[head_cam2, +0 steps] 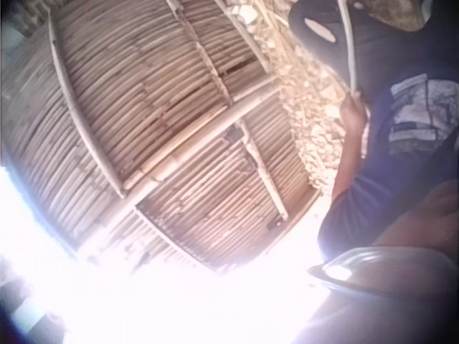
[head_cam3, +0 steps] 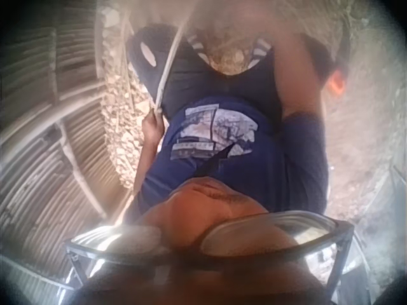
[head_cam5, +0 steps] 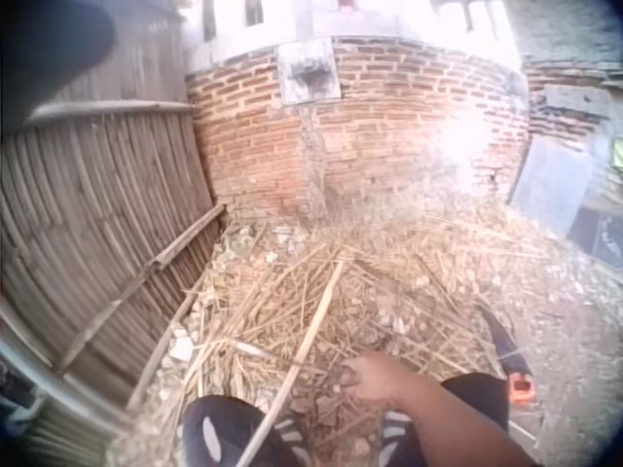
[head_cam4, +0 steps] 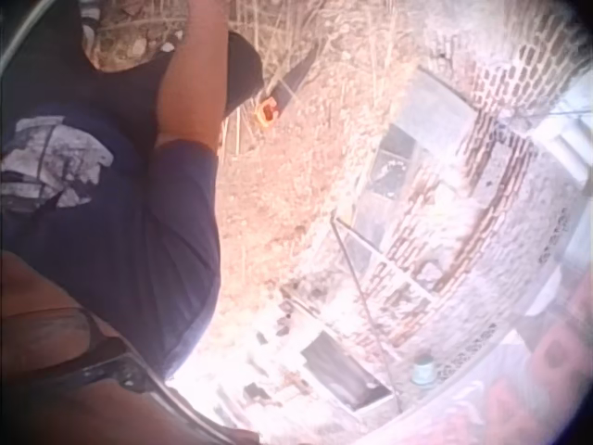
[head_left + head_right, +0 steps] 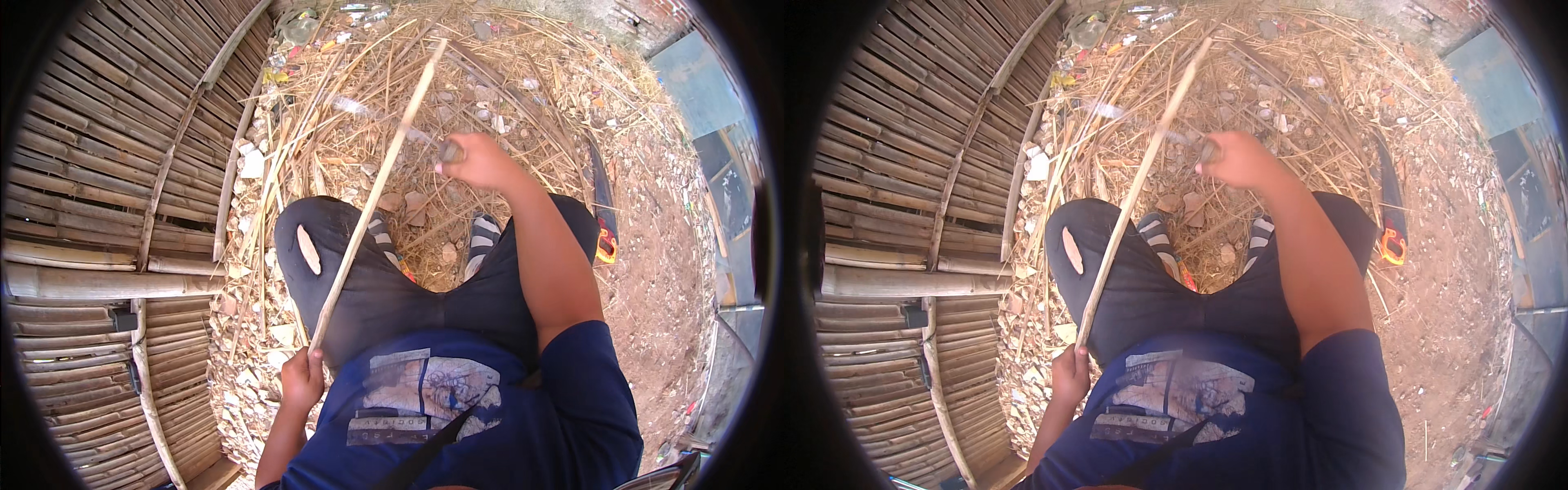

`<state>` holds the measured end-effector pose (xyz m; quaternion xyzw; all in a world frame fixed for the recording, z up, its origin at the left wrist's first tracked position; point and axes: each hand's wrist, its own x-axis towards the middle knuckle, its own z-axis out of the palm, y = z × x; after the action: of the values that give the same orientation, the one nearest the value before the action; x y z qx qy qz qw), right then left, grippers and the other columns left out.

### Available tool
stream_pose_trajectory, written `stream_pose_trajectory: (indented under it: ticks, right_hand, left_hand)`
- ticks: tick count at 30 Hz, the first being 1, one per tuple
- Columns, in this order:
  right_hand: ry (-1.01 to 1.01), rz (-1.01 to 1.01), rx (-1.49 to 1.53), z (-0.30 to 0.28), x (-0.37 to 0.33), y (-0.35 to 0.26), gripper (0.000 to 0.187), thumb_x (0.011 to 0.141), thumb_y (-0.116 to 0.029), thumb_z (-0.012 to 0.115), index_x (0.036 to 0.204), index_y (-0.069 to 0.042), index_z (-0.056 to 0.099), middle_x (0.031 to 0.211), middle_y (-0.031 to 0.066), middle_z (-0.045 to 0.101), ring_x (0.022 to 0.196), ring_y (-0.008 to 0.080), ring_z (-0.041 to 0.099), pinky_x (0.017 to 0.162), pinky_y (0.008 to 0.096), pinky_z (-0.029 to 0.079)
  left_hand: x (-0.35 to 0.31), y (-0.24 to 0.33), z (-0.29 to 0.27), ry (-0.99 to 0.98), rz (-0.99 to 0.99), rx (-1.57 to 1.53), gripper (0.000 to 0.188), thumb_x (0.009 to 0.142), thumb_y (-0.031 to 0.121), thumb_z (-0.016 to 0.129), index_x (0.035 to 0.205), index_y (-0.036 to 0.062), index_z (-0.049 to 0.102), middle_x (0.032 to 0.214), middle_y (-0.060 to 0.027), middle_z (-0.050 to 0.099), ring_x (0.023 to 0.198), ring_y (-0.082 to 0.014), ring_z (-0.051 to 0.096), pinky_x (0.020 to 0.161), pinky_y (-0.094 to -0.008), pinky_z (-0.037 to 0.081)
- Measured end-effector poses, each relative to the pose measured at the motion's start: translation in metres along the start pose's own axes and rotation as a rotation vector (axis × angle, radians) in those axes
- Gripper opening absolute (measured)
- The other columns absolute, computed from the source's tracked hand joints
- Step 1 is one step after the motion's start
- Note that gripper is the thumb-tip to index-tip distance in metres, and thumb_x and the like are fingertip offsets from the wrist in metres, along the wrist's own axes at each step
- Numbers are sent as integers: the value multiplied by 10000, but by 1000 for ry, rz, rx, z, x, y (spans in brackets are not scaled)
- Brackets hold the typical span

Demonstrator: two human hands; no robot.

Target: The person whittles a thin wooden branch, using a large blade to shave off strips of wood and then striking the back of the blade with a hammer to split or notch the wood.

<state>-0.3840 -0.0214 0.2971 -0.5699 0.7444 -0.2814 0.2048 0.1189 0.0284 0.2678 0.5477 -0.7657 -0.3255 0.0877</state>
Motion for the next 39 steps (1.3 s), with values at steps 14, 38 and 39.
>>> stream_pose_trajectory:
  ticks: [14,38,39]
  right_hand:
    - [72,194,1263,35,0,-21,232,927,-209,763,1062,-72,634,954,80,678,613,79,525,560,239,479]
    - [287,353,1577,20,9,-10,400,980,-416,694,1145,-65,591,995,61,626,721,133,543,683,320,521]
    - [278,345,1577,23,10,-4,462,985,-453,676,1201,-60,563,1030,96,632,759,152,573,698,326,535]
  left_hand:
    - [35,82,-106,256,304,346,330,964,288,701,1086,-14,653,870,-174,674,863,-250,685,742,-389,540]
    - [145,212,-129,684,856,-1592,538,960,684,544,957,146,567,667,39,384,567,-107,347,557,-280,339]
    - [151,222,-130,704,832,-1619,554,964,701,513,917,150,548,647,41,362,546,-106,319,530,-274,304]
